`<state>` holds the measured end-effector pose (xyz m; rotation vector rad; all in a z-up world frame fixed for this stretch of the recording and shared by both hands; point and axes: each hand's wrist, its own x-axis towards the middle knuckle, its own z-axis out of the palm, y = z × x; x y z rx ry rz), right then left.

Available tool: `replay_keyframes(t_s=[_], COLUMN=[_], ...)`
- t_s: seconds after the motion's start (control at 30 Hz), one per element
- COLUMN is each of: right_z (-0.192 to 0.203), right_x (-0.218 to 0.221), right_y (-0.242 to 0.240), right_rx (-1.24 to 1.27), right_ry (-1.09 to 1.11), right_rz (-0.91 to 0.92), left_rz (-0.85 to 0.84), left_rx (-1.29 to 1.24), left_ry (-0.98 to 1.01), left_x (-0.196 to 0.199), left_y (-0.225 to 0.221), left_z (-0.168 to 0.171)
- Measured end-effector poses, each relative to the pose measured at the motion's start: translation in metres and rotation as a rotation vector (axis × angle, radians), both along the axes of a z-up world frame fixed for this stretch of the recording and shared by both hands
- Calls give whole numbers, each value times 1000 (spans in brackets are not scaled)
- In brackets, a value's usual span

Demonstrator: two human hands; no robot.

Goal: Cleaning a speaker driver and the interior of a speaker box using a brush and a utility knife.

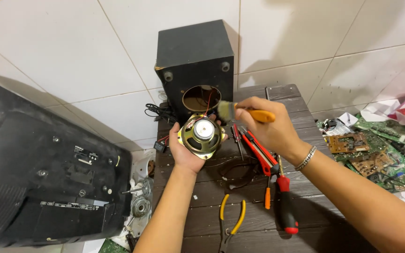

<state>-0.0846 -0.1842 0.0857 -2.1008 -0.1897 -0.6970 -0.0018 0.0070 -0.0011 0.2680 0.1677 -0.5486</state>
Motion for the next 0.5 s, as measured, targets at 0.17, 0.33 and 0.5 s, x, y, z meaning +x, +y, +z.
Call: replay_keyframes(t_s=[0.17,0.33,0.5], right_z=[-2,10,9], right_x=[-1,-6,-6], right_y=[-4,-1,-15], right_rx=[-121,-32,-235], right_ry=[166,100,377], right_rz=[36,-7,-69], left_rz=[-3,-5,-49], left_rx=[16,-18,-16], left_ry=[-27,-44,-1], left_x=[12,16,6], left_y=[1,2,-3], left_z=[-14,-21,-8])
